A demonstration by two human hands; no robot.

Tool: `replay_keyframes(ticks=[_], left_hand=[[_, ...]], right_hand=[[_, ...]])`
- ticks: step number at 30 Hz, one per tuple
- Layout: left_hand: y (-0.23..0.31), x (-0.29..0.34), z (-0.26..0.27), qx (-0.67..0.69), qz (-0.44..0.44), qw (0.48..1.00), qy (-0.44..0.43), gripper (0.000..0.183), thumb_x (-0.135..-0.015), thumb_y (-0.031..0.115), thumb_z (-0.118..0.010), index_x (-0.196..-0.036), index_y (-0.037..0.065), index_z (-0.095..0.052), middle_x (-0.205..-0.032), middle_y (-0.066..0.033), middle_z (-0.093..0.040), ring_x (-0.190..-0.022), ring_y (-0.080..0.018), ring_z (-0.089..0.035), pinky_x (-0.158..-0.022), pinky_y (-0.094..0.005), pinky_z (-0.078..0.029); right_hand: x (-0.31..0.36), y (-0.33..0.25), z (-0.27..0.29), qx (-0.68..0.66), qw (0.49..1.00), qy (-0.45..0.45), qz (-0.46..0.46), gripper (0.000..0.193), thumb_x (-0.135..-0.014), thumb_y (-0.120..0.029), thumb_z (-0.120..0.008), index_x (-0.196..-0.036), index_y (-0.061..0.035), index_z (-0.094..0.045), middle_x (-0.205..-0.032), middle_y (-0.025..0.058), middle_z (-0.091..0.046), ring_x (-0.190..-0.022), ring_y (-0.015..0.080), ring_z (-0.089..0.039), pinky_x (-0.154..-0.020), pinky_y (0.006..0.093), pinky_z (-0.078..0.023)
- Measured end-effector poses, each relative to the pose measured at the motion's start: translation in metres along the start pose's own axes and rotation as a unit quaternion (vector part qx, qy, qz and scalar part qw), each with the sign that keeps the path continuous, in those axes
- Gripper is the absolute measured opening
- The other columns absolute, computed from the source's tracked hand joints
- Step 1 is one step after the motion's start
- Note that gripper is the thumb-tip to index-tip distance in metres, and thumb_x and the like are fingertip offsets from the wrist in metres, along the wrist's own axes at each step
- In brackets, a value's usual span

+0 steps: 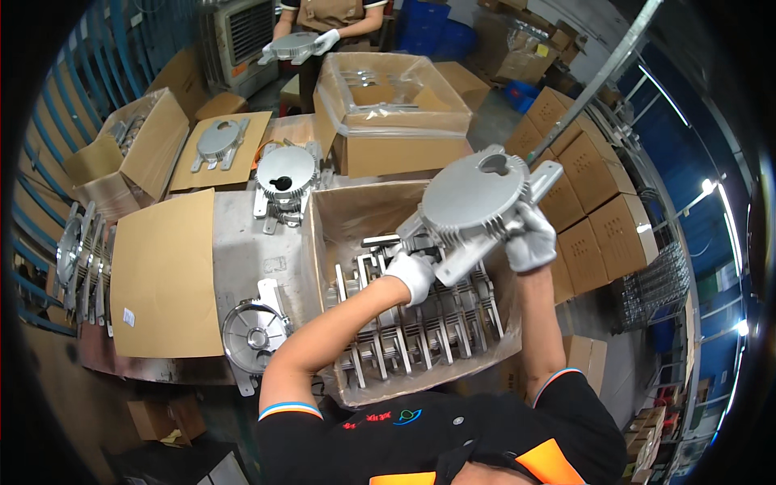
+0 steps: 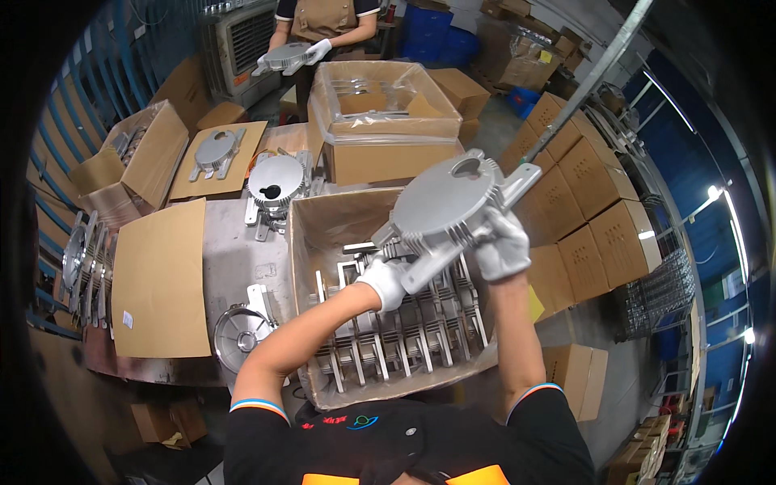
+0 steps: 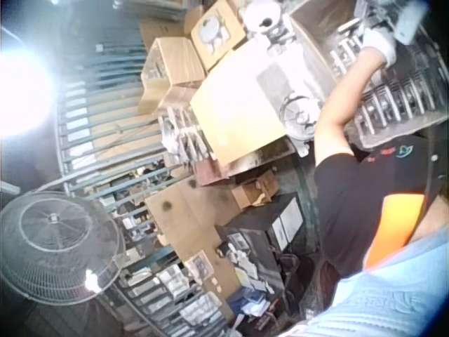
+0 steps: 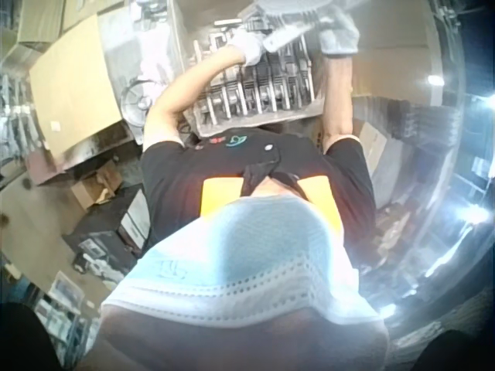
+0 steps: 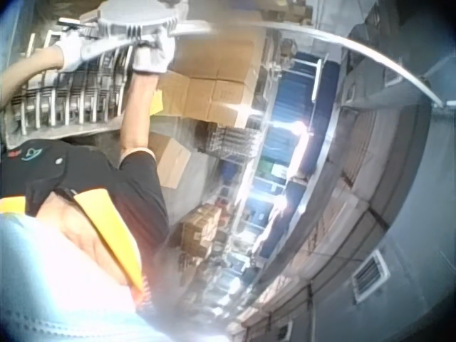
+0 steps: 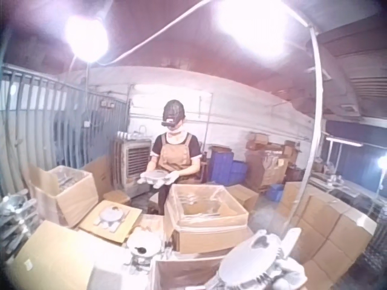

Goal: The person takes metal housings from a cardboard box, turns each piece over by hand, and places them between cardboard dividers in the box.

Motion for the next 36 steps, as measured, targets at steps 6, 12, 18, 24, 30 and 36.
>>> replay_keyframes(ticks=[6, 12, 18, 24, 30, 36], left_hand=[[-0.014, -0.032, 0.003, 0.803, -0.041, 0.595, 0.017, 0.041, -0.090, 0.036, -0.037, -0.113, 0.004, -0.050, -0.105, -0.0134, -0.057, -0.094, -0.0239, -0.056, -0.082, -0.0360, -0.045], [0.064, 0.004, 0.044, 0.914, 0.115, 0.387, -0.047, 0.044, -0.088, 0.045, -0.043, -0.109, 0.008, -0.054, -0.104, -0.0095, -0.059, -0.090, -0.0220, -0.057, -0.080, -0.0369, -0.047], [0.090, 0.035, 0.029, 0.901, 0.164, 0.393, 0.078, 0.040, -0.090, 0.041, -0.042, -0.107, 0.007, -0.055, -0.100, -0.0061, -0.060, -0.087, -0.0177, -0.056, -0.077, -0.0328, -0.046], [0.114, 0.063, 0.023, 0.886, 0.159, 0.419, 0.117, 0.043, -0.091, 0.042, -0.038, -0.105, 0.005, -0.055, -0.094, -0.0051, -0.059, -0.083, -0.0143, -0.055, -0.073, -0.0285, -0.046], [0.148, 0.082, -0.005, 0.904, 0.212, 0.361, 0.083, 0.041, -0.090, 0.042, -0.040, -0.108, 0.007, -0.053, -0.097, -0.0052, -0.059, -0.084, -0.0153, -0.056, -0.074, -0.0304, -0.048], [0.173, 0.083, -0.023, 0.910, 0.203, 0.352, 0.081, 0.034, -0.089, 0.036, -0.043, -0.107, 0.008, -0.054, -0.097, -0.0068, -0.061, -0.084, -0.0192, -0.059, -0.073, -0.0347, -0.049]], right_hand=[[0.068, -0.059, 0.056, -0.011, 0.987, -0.145, 0.071, 0.065, -0.063, -0.011, -0.059, -0.122, 0.0065, -0.037, -0.110, 0.0162, -0.054, -0.101, 0.0268, -0.052, -0.091, 0.0359, -0.041], [0.110, -0.060, 0.071, 0.109, 0.987, -0.032, 0.110, 0.060, -0.065, -0.012, -0.059, -0.117, 0.0089, -0.040, -0.100, 0.0146, -0.056, -0.087, 0.0201, -0.054, -0.075, 0.0290, -0.044], [0.141, -0.059, 0.064, -0.070, 0.989, -0.129, 0.002, 0.045, -0.071, -0.005, -0.050, -0.113, 0.0110, -0.044, -0.107, 0.0155, -0.055, -0.098, 0.0229, -0.054, -0.088, 0.0314, -0.043], [0.178, -0.070, 0.038, 0.022, 0.994, -0.088, 0.053, 0.049, -0.074, -0.007, -0.055, -0.117, 0.0108, -0.041, -0.111, 0.0166, -0.054, -0.101, 0.0225, -0.053, -0.088, 0.0301, -0.043], [0.207, -0.079, 0.038, 0.032, 0.999, -0.010, 0.013, 0.060, -0.074, -0.015, -0.062, -0.121, 0.0098, -0.036, -0.106, 0.0133, -0.055, -0.092, 0.0180, -0.055, -0.079, 0.0260, -0.045], [0.236, -0.088, 0.061, 0.067, 0.997, 0.043, 0.021, 0.064, -0.074, -0.016, -0.062, -0.124, 0.0105, -0.033, -0.108, 0.0140, -0.055, -0.091, 0.0173, -0.055, -0.077, 0.0250, -0.045]])
Point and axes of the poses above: each hand's wrist, its own x-axis away from the middle knuckle, its own z-axis out of the back of the hand, y = z × x, the point moved 7 cm from there along -x, towards the middle knuckle
